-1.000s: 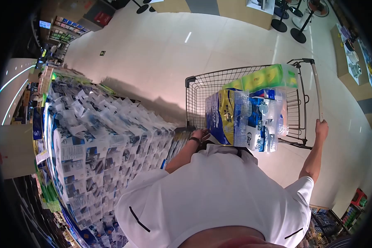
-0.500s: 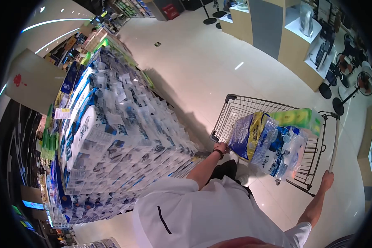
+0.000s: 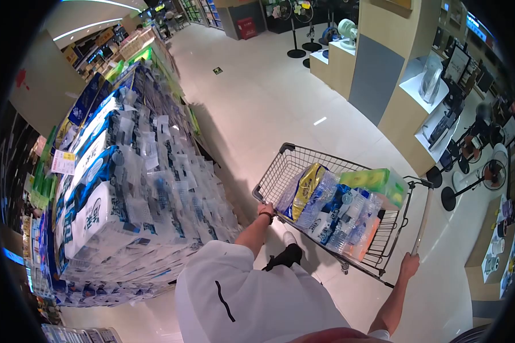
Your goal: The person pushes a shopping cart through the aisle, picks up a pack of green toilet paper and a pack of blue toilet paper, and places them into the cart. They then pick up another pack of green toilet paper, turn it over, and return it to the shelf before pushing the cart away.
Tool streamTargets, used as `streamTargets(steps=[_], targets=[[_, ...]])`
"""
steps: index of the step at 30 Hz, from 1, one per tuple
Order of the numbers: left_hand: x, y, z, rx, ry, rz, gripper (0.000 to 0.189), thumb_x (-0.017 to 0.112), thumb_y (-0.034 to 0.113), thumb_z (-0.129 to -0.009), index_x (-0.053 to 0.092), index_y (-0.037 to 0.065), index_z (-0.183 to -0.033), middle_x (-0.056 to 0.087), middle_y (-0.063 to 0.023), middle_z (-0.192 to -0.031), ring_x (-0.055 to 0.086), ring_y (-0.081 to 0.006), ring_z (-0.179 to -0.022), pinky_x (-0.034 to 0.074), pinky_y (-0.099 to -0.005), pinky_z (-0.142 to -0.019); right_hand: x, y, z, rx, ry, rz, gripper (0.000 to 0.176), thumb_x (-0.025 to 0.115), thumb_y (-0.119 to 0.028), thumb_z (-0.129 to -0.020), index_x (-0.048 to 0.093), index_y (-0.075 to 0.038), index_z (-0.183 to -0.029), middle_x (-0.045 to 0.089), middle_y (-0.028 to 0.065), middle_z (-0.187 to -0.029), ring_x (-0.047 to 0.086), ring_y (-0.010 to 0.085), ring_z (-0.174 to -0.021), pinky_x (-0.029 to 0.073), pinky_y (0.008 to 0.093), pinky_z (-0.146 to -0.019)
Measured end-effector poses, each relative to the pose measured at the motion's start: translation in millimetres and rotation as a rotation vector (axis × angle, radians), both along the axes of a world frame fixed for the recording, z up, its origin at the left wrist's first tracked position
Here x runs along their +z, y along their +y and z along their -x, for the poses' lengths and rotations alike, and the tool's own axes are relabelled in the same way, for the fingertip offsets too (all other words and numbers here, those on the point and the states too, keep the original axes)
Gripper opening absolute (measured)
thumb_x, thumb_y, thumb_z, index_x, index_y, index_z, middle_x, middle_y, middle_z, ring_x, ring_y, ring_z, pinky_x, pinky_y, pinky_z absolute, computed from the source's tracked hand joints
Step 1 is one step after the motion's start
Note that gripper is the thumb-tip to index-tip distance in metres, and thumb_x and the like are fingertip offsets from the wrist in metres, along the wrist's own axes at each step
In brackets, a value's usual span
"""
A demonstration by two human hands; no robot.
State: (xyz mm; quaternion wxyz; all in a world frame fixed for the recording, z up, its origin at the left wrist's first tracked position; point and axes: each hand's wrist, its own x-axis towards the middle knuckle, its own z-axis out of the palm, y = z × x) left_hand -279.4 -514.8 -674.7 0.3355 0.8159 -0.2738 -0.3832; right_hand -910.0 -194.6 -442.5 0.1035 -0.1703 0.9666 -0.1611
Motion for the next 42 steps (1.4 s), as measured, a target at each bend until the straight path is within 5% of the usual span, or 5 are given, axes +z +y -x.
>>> streamTargets(steps=[6, 10, 17, 24, 42], targets=[[147, -16, 15, 0.143, 0.115, -0.085, 0.054, 0.062, 0.035, -0.091, 0.054, 0.014, -0.14, 0.066, -0.0187, -0.129, 0.069, -0.0391, -0.109, 0.058, -0.0623, -0.084, -7, -97, -15, 0.123, -0.015, 0.023, 0.047, 0.068, -0.035, -0.087, 0.065, 0.002, -0.116, 0.07, 0.0311, -0.108, 0.067, 0.0502, -0.105, 0.053, 0.0555, -0.092], [69, -65, -43, 0.087, 0.238, 0.087, 0.066, 0.06, 0.031, -0.1, 0.033, 0.015, -0.158, 0.057, -0.0223, -0.138, 0.066, -0.0352, -0.115, 0.065, -0.0442, -0.079, 5, -174, -42, 0.171, -0.075, 0.03, 0.048, 0.067, -0.041, -0.087, 0.066, 0.001, -0.109, 0.07, 0.0311, -0.107, 0.065, 0.0514, -0.106, 0.051, 0.0562, -0.094], [117, -156, -95, 0.315, 0.546, 0.199, 0.029, 0.049, 0.012, -0.105, 0.053, 0.009, -0.133, 0.067, -0.0088, -0.104, 0.068, -0.0227, -0.086, 0.063, -0.0445, -0.073, 18, -282, -104, 0.111, -0.598, 0.358, 0.029, 0.073, -0.026, -0.093, 0.051, -0.008, -0.089, 0.046, 0.0002, -0.064, 0.044, 0.0103, -0.047, 0.039, 0.0294, -0.04], [170, -142, -53, 0.15, 0.764, 0.263, 0.045, 0.034, -0.004, -0.1, 0.052, -0.003, -0.14, 0.067, -0.0221, -0.126, 0.072, -0.0403, -0.105, 0.062, -0.0472, -0.087, 27, -363, -205, 0.166, -0.938, 0.544, 0.026, 0.069, -0.028, -0.099, 0.051, -0.009, -0.1, 0.048, 0.0002, -0.069, 0.047, 0.0116, -0.05, 0.042, 0.0294, -0.043], [180, 47, -15, -0.093, 0.485, -0.121, 0.03, 0.052, 0.021, -0.104, 0.064, 0.008, -0.128, 0.072, -0.006, -0.116, 0.071, -0.0185, -0.09, 0.059, -0.0345, -0.075, 17, -644, -355, 0.562, -1.009, 0.465, 0.055, 0.078, -0.021, -0.087, 0.048, -0.007, -0.131, 0.07, 0.012, -0.1, 0.066, 0.02, -0.068, 0.059, 0.0362, -0.058]])
